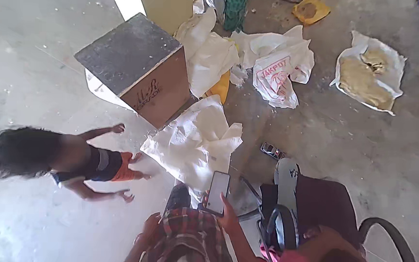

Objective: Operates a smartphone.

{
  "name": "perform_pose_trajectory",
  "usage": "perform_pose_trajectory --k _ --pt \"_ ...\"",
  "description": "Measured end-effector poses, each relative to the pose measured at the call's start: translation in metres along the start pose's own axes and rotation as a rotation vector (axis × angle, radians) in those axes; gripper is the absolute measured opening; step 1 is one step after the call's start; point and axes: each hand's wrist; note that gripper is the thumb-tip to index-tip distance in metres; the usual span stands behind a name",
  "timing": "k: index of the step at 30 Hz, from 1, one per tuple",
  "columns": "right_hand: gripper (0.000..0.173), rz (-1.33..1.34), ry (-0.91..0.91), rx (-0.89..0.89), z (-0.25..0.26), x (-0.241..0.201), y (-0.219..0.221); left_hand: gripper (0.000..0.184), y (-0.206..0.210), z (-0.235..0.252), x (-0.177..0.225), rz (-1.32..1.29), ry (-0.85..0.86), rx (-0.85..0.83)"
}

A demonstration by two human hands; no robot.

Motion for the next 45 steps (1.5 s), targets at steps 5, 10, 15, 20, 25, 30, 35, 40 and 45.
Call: perform_pose_trajectory --k 5,10,15,20,25,30,35,40,45 --pt "0.072 0.126 -0.036 -0.221 -0.035 0.022 0.003 0.042 -0.023 -0.028 -0.063 -0.037 -0.101 -0.017" --pt "0.067 0.140 -0.167 -0.251 -0.053 0.069 0.010 0.042 -0.051 -0.011 -0.081 0.030 -0.023 -0.064" --pt "0.065 0.189 -0.293 -0.212 -0.083 0.130 0.029 0.043 -0.089 0.002 -0.092 0.021 0.075 -0.108" --pt "0.051 0.262 -0.305 -0.162 -0.112 0.171 0.070 0.042 -0.137 0.008 -0.147 -0.090 0.011 -0.025" --pt "0.045 0.268 -0.306 -0.115 -0.133 0.183 0.101 0.043 -0.151 0.014 -0.214 -0.018 -0.097 -0.006" --pt "0.050 0.184 -0.341 -0.132 -0.143 0.176 0.109 0.046 -0.118 -0.043 -0.116 -0.211 0.072 -0.117" --pt "0.075 0.000 -0.299 -0.233 -0.142 0.166 0.094 0.045 -0.089 -0.134 0.053 -0.408 0.648 -0.438" --pt "0.072 -0.028 -0.295 -0.208 -0.144 0.145 0.101 0.029 -0.056 -0.161 0.161 -0.270 0.832 -0.413" --pt "0.063 0.003 -0.306 -0.205 -0.109 0.095 0.093 0.055 -0.026 -0.139 0.201 -0.144 0.852 -0.541"
Point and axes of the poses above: each hand's wrist, its own z-axis towards the middle knuckle, its own y-axis out of the palm, x = y × z, and after that the axes turned 9 degrees about x, right-handed
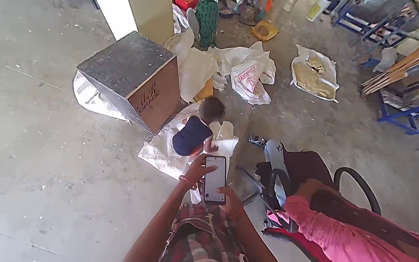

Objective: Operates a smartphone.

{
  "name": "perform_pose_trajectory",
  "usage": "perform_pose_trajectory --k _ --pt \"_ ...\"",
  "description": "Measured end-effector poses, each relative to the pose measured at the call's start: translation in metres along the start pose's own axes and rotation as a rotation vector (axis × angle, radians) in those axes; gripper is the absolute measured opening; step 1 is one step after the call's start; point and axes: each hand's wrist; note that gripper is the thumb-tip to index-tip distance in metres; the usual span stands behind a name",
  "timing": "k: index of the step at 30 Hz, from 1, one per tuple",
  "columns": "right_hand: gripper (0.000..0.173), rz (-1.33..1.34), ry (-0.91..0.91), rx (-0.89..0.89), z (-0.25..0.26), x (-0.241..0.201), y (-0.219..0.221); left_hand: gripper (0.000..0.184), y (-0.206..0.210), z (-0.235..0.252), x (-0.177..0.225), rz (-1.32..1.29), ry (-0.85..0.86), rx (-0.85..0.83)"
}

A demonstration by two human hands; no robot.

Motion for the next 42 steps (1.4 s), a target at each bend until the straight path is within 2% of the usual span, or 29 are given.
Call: perform_pose_trajectory --k 2,4,7,9,11,15,19,22,25,32,36,38,42 --pt "0.064 -0.002 0.018 0.012 0.027 -0.024 -0.009 0.079 0.004 0.026 -0.001 -0.054 -0.007 -0.036" --pt "0.075 0.006 0.054 -0.034 0.058 -0.045 -0.029 0.087 0.011 0.054 -0.001 -0.072 -0.036 -0.015" --pt "0.083 0.092 0.113 -0.136 0.116 -0.082 -0.060 0.066 0.029 0.109 0.010 -0.098 -0.071 0.054" --pt "0.082 0.143 0.135 -0.149 0.146 -0.106 -0.079 0.051 0.046 0.147 0.013 -0.139 -0.082 0.094" --pt "0.077 0.175 0.142 -0.134 0.170 -0.127 -0.096 0.048 0.066 0.182 0.014 -0.180 -0.110 0.106" --pt "0.067 0.169 0.143 0.057 0.202 -0.174 -0.109 0.066 0.108 0.244 0.018 -0.183 -0.181 0.140" --pt "0.058 0.185 0.137 0.133 0.226 -0.203 -0.119 0.085 0.135 0.283 0.012 -0.209 -0.170 0.153" --pt "0.053 0.232 0.126 0.173 0.241 -0.216 -0.124 0.087 0.149 0.304 0.018 -0.213 -0.188 0.157" --pt "0.055 0.275 0.117 0.153 0.250 -0.227 -0.131 0.082 0.156 0.320 0.020 -0.233 -0.167 0.133" --pt "0.055 0.302 0.122 0.102 0.268 -0.247 -0.141 0.074 0.153 0.351 0.015 -0.224 -0.174 0.038" --pt "0.059 0.325 0.127 0.103 0.279 -0.244 -0.154 0.079 0.148 0.363 0.009 -0.235 -0.202 -0.021" --pt "0.066 0.354 0.153 0.097 0.286 -0.239 -0.164 0.078 0.142 0.367 0.002 -0.238 -0.256 0.047" --pt "0.078 0.323 0.143 0.135 0.300 -0.230 -0.174 0.051 0.114 0.357 -0.025 -0.321 -0.458 0.325"
Point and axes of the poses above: each hand's wrist, its own z-axis towards the middle knuckle, its own y-axis out of the palm, x = y × z, and after that the axes turned 9 degrees about x, right-handed
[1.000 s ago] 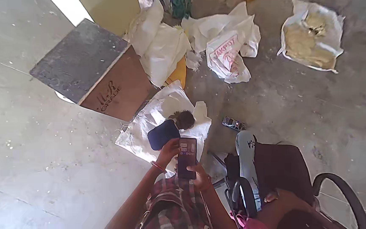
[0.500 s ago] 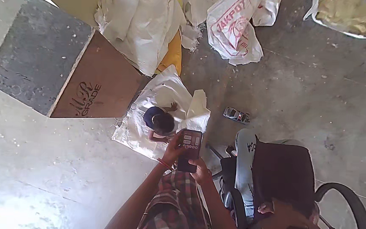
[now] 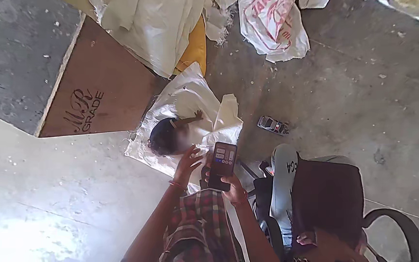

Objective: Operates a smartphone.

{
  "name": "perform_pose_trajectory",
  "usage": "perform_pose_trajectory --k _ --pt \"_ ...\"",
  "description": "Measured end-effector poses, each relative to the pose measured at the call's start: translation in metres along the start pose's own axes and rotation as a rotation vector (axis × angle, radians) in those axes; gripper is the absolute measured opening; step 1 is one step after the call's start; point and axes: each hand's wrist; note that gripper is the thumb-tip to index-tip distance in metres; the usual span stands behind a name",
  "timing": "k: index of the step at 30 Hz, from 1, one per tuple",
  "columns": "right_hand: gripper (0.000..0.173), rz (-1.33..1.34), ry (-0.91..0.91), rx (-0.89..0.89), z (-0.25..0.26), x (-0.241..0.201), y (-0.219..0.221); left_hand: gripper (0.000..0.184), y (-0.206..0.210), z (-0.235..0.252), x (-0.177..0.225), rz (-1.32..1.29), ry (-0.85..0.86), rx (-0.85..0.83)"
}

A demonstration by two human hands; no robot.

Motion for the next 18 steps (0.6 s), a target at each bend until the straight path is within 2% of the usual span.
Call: perform_pose_trajectory --k 4,8,13,14,16,18 --pt "0.080 -0.038 -0.061 0.120 0.015 0.012 0.006 0.046 -0.053 -0.006 -0.024 0.024 -0.134 0.226" --pt "0.081 -0.044 -0.088 0.183 0.036 0.032 0.014 0.046 -0.108 -0.017 -0.063 0.065 -0.236 0.333" --pt "0.053 -0.127 -0.080 0.244 0.061 0.064 0.024 0.045 -0.167 -0.009 -0.118 0.116 -0.331 0.294" --pt "0.054 -0.129 -0.086 0.210 0.066 0.073 0.023 0.044 -0.178 -0.003 -0.130 0.120 -0.349 0.269" --pt "0.073 -0.138 -0.098 0.158 0.072 0.093 0.019 0.045 -0.196 0.004 -0.149 0.124 -0.381 0.211" --pt "0.082 -0.143 -0.116 0.127 0.076 0.116 0.020 0.045 -0.208 0.012 -0.154 0.123 -0.383 0.174"
Point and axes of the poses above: each hand's wrist, its own z-axis towards the middle knuckle, its own y-axis out of the palm, x = y × z, and after that the axes turned 9 degrees about x, right-handed
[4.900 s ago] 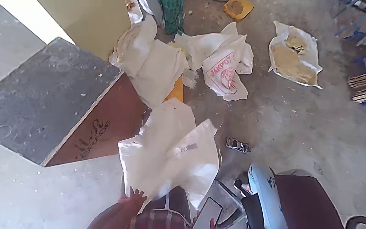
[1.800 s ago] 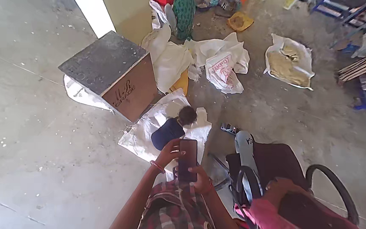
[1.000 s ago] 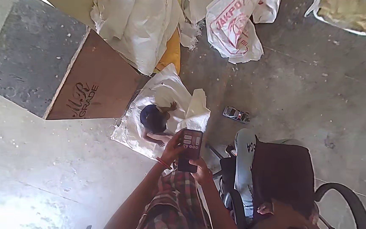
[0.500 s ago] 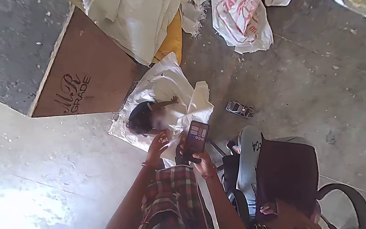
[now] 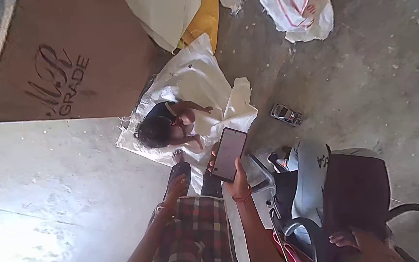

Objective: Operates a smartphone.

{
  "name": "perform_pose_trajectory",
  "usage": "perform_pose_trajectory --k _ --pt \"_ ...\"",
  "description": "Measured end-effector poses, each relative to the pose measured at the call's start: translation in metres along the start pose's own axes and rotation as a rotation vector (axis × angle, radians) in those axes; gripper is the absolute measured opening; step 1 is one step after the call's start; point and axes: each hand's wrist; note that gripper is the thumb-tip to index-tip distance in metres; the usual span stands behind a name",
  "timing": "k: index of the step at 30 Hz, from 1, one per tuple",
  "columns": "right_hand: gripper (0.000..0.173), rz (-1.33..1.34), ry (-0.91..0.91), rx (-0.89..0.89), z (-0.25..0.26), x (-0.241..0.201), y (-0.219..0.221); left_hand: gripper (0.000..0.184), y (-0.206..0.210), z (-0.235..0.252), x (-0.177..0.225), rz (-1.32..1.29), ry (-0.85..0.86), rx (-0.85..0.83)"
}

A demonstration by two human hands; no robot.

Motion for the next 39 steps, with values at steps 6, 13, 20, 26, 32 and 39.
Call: perform_pose_trajectory --k 6,13,20,26,32,39 --pt "0.072 0.199 -0.031 -0.155 -0.016 0.074 0.019 0.052 -0.022 0.002 0.038 0.002 0.260 -0.147" --pt "0.068 0.245 0.030 -0.200 -0.028 0.120 0.037 0.053 -0.054 0.003 0.072 -0.043 0.436 -0.212" --pt "0.062 0.160 0.059 0.053 -0.031 0.125 0.044 0.053 -0.073 0.001 0.053 -0.013 0.439 -0.216" --pt "0.060 0.143 0.034 0.056 -0.023 0.119 0.024 0.051 -0.101 0.024 0.000 0.691 0.450 -0.111" --pt "0.070 0.092 -0.012 0.208 -0.010 0.114 -0.004 0.050 -0.109 0.030 -0.021 0.818 0.385 -0.136" --pt "0.072 0.085 -0.021 0.175 0.004 0.111 -0.022 0.051 -0.082 0.040 -0.003 0.831 0.302 -0.162"
Point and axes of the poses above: each hand's wrist, its own z-axis towards the middle knuckle, its own y-axis out of the palm, x = y × z, and after that the axes turned 9 degrees about x, right-handed
